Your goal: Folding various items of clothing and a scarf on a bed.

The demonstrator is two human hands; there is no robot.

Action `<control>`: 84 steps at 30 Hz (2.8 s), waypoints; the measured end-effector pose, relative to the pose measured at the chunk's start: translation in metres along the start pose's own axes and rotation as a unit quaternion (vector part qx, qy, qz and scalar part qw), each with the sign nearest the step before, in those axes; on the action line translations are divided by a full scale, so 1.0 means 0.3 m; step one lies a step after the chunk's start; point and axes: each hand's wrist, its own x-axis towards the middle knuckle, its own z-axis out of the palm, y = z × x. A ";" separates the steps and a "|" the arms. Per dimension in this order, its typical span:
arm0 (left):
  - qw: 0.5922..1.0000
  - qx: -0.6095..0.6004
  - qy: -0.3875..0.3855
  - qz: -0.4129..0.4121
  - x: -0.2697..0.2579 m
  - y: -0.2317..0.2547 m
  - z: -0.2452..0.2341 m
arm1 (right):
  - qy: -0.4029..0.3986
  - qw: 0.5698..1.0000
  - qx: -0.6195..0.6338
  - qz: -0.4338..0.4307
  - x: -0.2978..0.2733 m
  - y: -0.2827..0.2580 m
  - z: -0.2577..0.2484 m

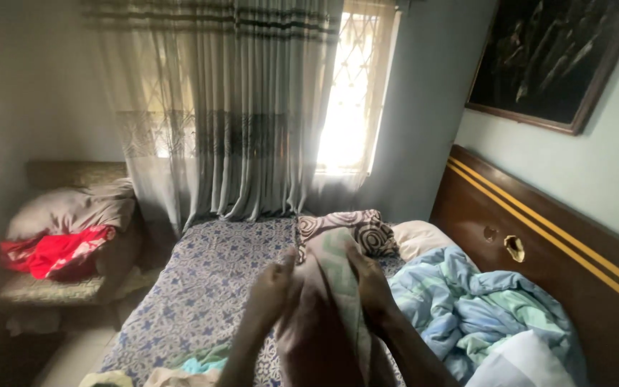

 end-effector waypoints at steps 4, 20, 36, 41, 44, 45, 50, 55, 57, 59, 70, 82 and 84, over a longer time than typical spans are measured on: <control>0.995 -0.066 0.020 0.068 -0.066 0.077 0.150 | -0.010 0.999 0.024 0.030 0.021 0.039 -0.055; 0.969 0.011 0.055 0.239 -0.069 0.075 0.438 | -0.037 0.983 0.079 0.164 -0.026 -0.049 -0.212; 0.951 -0.246 0.183 -0.044 0.254 0.107 -0.073 | -0.001 0.983 -0.097 0.156 0.045 0.181 -0.702; 0.940 -0.245 0.236 0.007 0.372 0.174 -0.168 | -0.026 0.980 -0.178 0.080 0.088 0.191 -0.597; 0.963 -0.208 0.154 0.078 0.416 0.226 -0.151 | -0.040 0.973 -0.222 0.037 0.124 0.183 -0.504; 0.975 -0.172 0.081 0.116 0.406 0.237 -0.136 | -0.047 0.970 -0.236 0.023 0.137 0.185 -0.463; 0.961 -0.093 -0.187 0.180 0.320 0.364 0.019 | -0.070 0.947 -0.310 -0.049 0.239 0.147 -0.298; 0.907 0.019 -0.239 0.346 0.362 0.360 0.010 | -0.101 0.911 -0.382 -0.123 0.341 0.097 -0.168; 0.906 0.083 -0.203 0.361 0.327 0.368 -0.057 | -0.109 0.892 -0.412 -0.151 0.350 0.087 -0.187; 0.901 0.145 -0.163 0.375 0.318 0.353 -0.095 | -0.111 0.881 -0.430 -0.166 0.387 -0.005 -0.173; 0.985 -0.072 0.053 0.151 0.330 0.208 -0.145 | -0.091 0.798 -0.591 0.080 0.355 -0.131 -0.331; 0.965 -0.245 -0.075 0.059 0.317 0.362 -0.055 | 0.234 0.741 -0.629 0.024 0.204 -0.323 -0.321; 0.962 -0.251 -0.085 0.064 0.323 0.363 -0.044 | 0.267 0.767 -0.583 0.015 0.262 -0.246 -0.449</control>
